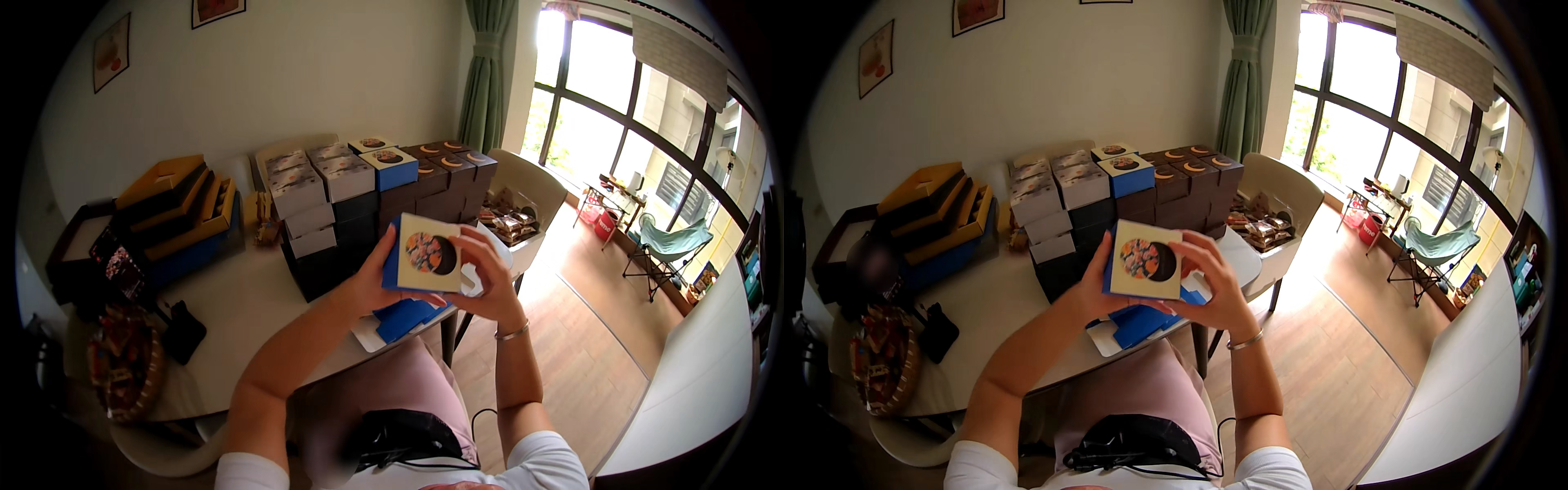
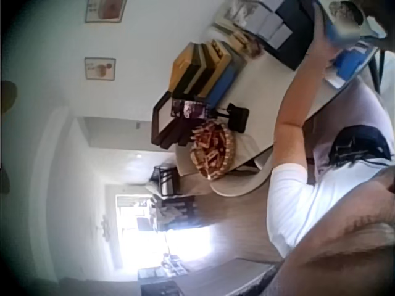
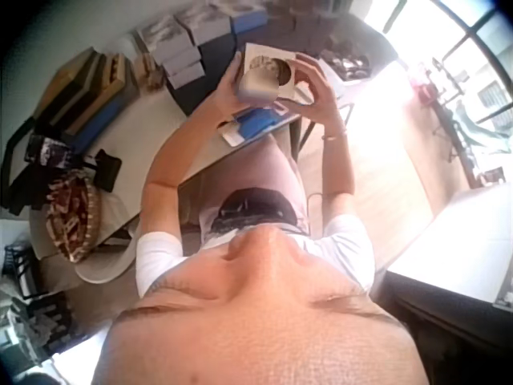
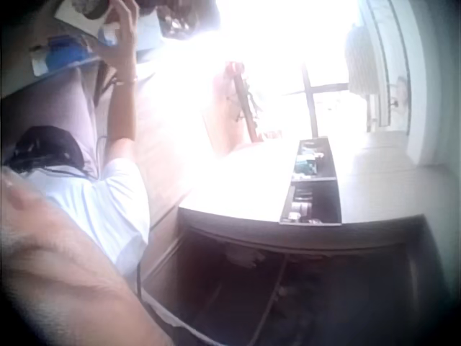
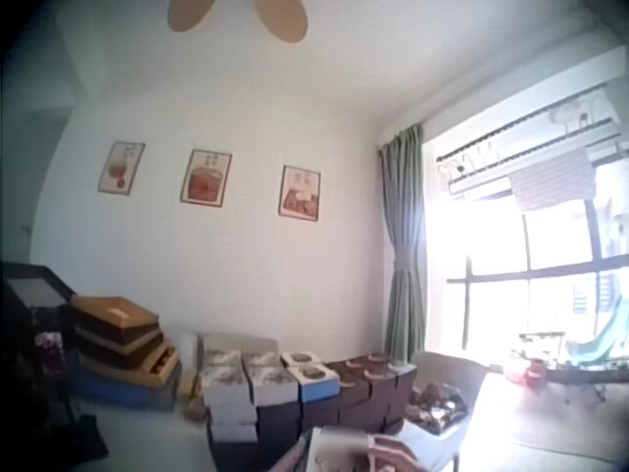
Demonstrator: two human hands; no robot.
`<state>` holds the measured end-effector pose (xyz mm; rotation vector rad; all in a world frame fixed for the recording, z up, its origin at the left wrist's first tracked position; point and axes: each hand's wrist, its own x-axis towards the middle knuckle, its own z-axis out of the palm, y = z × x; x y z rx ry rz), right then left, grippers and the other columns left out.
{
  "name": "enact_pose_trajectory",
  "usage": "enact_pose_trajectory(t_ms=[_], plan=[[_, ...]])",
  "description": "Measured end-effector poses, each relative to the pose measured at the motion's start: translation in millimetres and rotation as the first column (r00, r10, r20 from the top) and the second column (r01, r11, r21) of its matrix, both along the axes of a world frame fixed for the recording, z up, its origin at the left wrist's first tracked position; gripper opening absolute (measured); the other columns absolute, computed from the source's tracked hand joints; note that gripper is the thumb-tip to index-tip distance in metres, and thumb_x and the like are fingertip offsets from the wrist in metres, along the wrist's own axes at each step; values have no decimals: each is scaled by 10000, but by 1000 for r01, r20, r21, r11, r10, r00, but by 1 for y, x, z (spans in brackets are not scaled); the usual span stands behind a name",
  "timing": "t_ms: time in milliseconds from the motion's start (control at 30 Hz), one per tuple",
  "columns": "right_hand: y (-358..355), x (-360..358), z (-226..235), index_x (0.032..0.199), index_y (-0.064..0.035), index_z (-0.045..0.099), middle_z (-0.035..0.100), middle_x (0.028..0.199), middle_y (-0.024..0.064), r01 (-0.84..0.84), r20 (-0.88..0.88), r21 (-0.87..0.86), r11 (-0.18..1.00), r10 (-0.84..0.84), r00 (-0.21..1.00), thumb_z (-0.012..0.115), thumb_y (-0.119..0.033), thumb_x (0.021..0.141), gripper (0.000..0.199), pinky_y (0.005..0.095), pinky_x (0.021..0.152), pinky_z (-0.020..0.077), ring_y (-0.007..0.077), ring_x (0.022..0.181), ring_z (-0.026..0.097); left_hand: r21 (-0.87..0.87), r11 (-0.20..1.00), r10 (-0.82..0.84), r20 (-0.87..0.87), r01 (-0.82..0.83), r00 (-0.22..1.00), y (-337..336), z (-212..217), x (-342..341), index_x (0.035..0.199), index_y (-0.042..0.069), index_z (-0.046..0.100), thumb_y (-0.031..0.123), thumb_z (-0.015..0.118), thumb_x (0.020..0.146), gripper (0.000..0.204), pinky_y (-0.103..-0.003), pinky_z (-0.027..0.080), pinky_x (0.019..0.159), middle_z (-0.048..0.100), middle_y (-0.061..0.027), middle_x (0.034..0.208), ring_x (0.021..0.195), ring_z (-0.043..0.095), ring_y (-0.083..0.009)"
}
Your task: The person assembles small cardboard boxes by folding the flaps and tucking them into slots to form a closed cube. They handle the boxes one at a time, picking them from a stack, folding the sides, and placing the finished boxes onto a growing pile.
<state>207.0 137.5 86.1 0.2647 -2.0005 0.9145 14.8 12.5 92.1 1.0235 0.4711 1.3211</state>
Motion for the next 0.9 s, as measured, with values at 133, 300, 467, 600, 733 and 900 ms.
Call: enact_pose_trajectory(t_ms=[133, 300, 467, 600, 733, 900], plan=[[22, -9, 44, 1319, -27, 562, 497, 1345, 143, 70, -173, 69, 995, -57, 983, 861, -75, 626, 756, 318, 916, 494, 222, 1166, 542, -37, 989, 131, -282, -147, 950, 9, 75, 1, 1484, 142, 382, 806, 296, 888, 896, -610, 546, 848, 581, -179, 1317, 1164, 611, -368], [50, -46, 105, 1341, -44, 538, 490, 1336, 157, 27, -177, -376, 926, -100, 979, 848, -100, 709, 707, 314, 925, 523, 193, 1087, 615, 652, 617, 696, -713, -439, -81, 62, 132, -70, 1316, 64, 575, 687, 343, 961, 754, -406, 595, 764, 678, -166, 1134, 966, 691, -246], [145, -129, 114, 1337, -65, 528, 478, 1309, 163, 500, 106, -217, 838, -489, 866, 849, -291, 730, 723, 370, 926, 531, 278, 1089, 611, 663, 641, 258, -660, -386, -706, 105, 159, -116, 1387, 143, 538, 507, 422, 999, 544, -598, 263, 1115, 611, -99, 1329, 1296, 510, -282], [193, -193, 97, 1285, -64, 575, 518, 1220, 191, 720, 217, -115, 684, -690, 691, 885, -344, 672, 742, 336, 779, 568, 274, 933, 647, 421, 729, -8, -783, -540, -621, 132, 155, -139, 1480, 213, 442, 538, 407, 992, 588, -673, 83, 1148, 516, -65, 1456, 1384, 421, -304], [187, -217, 88, 1266, -50, 574, 522, 1229, 240, 722, 303, -53, 690, -677, 670, 863, -467, 660, 790, 431, 980, 477, 367, 1146, 550, 406, 715, -54, -779, -568, -625, 136, 141, -144, 1444, 260, 488, 560, 392, 986, 556, -690, 108, 1132, 486, -61, 1482, 1399, 395, -323], [196, -234, 85, 1305, -27, 553, 485, 1308, 267, 667, 355, 111, 736, -656, 666, 870, -419, 675, 807, 438, 1013, 478, 415, 1204, 515, 355, 764, -22, -820, -539, -571, 133, 144, -145, 1349, 256, 579, 560, 388, 982, 514, -685, 162, 1115, 519, -78, 1443, 1372, 424, -335]])
